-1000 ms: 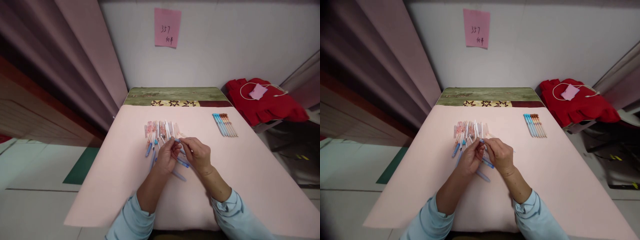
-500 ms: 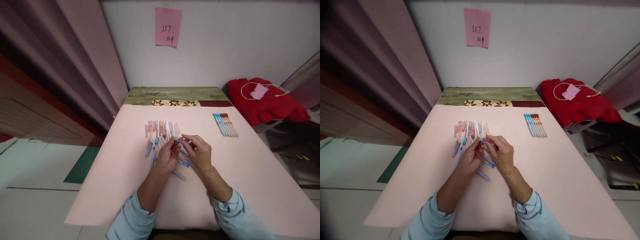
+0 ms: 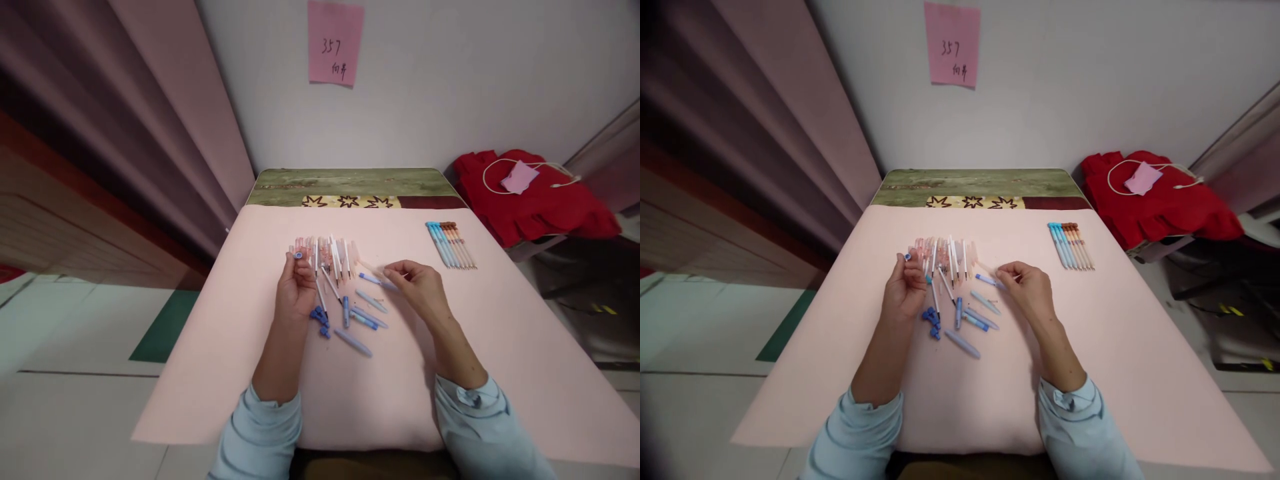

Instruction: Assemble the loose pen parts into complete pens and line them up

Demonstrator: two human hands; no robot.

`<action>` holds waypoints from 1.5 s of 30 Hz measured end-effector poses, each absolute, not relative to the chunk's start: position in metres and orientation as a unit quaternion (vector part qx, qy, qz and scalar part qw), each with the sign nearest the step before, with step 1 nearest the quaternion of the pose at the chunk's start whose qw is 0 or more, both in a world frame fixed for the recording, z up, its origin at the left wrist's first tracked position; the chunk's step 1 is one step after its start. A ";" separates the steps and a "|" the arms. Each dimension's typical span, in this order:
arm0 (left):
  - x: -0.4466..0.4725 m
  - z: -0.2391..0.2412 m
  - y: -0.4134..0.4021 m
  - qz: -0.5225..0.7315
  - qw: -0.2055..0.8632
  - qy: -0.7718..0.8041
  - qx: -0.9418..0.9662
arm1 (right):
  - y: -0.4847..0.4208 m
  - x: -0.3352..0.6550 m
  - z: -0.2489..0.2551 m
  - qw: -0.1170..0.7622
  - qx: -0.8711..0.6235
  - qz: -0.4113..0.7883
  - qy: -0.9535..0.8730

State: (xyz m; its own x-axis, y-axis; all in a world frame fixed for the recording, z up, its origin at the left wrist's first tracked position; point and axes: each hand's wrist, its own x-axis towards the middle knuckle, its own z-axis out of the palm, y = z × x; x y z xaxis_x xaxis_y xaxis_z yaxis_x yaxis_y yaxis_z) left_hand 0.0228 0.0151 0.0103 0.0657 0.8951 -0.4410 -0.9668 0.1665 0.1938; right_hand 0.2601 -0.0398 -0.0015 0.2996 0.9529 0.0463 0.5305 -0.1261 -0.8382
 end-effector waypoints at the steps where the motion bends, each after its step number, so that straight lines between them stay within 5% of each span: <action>1: 0.021 0.010 0.016 0.644 0.724 0.236 -0.076 | -0.040 0.263 -0.001 0.382 -0.704 0.270 -0.534; 14: 0.005 0.015 0.019 0.658 0.711 0.232 -0.090 | -0.042 0.274 0.006 0.232 -0.770 0.176 -0.567; 24: 0.001 0.010 0.023 0.682 0.689 0.228 -0.090 | -0.042 0.275 0.005 0.256 -0.744 0.194 -0.585; 37: 0.012 0.008 0.021 0.670 0.695 0.255 -0.060 | -0.048 0.232 0.002 0.148 -0.683 0.207 -0.684; 41: 0.017 0.005 0.020 0.660 0.706 0.254 -0.046 | -0.048 0.231 0.004 0.181 -0.685 0.213 -0.673; 45: 0.026 0.006 0.016 0.650 0.713 0.258 -0.050 | -0.046 0.233 0.004 0.333 -0.658 0.332 -0.588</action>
State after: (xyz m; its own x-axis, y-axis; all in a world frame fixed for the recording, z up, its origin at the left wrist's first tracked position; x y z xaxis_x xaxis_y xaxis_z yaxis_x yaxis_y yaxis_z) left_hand 0.0265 0.0164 0.0059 0.0217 0.9013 -0.4327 -0.9525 0.1502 0.2649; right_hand 0.2332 -0.0458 0.0044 0.0894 0.9950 -0.0453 0.5525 -0.0874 -0.8289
